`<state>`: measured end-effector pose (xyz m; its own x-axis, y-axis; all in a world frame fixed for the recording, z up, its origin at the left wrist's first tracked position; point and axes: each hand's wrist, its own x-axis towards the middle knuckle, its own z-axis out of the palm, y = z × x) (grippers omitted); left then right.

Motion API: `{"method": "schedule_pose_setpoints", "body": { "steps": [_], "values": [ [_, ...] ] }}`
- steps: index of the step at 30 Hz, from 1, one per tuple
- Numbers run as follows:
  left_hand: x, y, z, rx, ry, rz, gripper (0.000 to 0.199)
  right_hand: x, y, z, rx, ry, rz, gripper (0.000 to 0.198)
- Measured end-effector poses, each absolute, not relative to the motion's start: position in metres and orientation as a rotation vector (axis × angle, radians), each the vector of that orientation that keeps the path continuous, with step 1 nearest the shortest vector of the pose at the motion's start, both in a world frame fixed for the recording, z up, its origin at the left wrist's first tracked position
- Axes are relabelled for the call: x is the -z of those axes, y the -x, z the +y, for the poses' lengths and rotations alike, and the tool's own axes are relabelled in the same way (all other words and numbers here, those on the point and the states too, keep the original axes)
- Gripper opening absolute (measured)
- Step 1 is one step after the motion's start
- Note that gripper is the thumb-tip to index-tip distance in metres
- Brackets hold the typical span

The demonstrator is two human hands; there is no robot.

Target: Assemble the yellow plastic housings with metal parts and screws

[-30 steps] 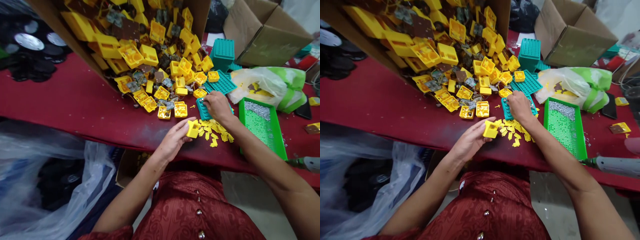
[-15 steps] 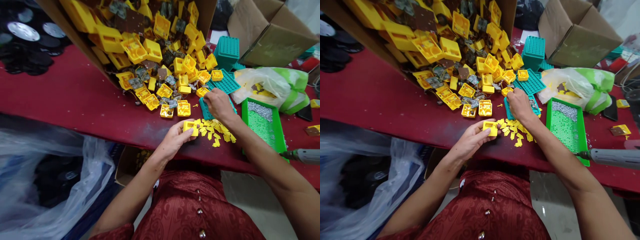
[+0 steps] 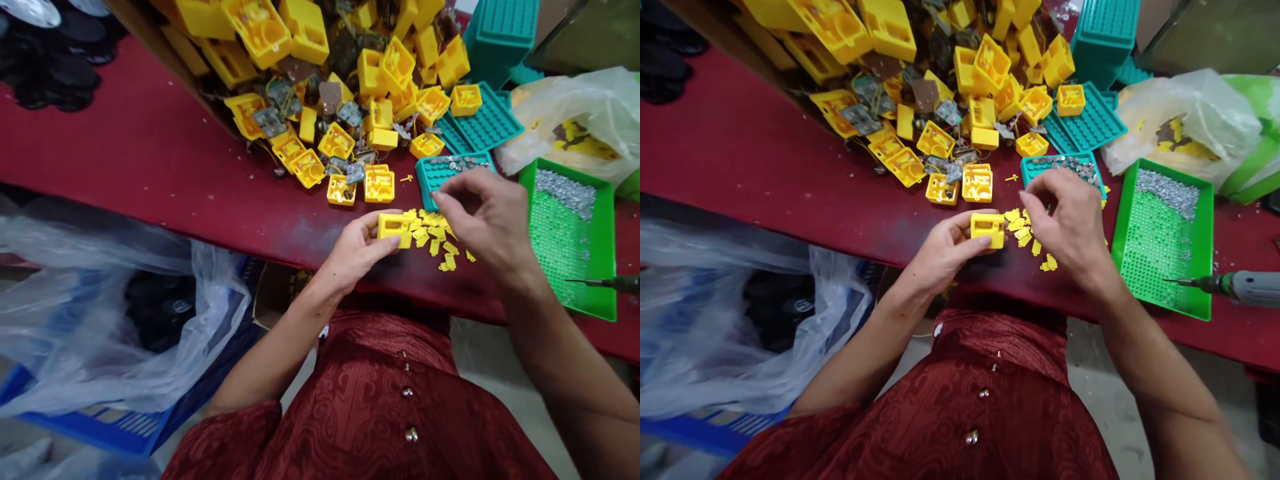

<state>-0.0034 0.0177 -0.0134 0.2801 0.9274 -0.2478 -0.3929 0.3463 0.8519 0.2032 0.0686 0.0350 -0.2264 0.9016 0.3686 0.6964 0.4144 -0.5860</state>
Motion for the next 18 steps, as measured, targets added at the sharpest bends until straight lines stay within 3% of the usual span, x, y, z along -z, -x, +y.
{"method": "schedule_pose_setpoints", "body": {
  "steps": [4,8,12,18],
  "values": [
    [0.019,-0.004,0.02,-1.009,-0.774,0.889,0.058,-0.035,-0.194,0.024,-0.795,1.334,-1.676,0.01],
    [0.024,-0.015,0.02,-1.045,-0.935,0.98,0.048,-0.025,-0.185,0.016,-0.918,1.326,-1.589,0.012],
    [0.022,-0.023,0.013,-1.048,-1.157,1.136,0.041,-0.014,-0.183,0.017,-0.912,1.325,-1.582,0.013],
    [0.013,-0.026,0.003,-1.044,-1.291,1.26,0.044,-0.005,-0.182,0.014,-0.605,1.377,-1.687,0.013]
  ]
}}
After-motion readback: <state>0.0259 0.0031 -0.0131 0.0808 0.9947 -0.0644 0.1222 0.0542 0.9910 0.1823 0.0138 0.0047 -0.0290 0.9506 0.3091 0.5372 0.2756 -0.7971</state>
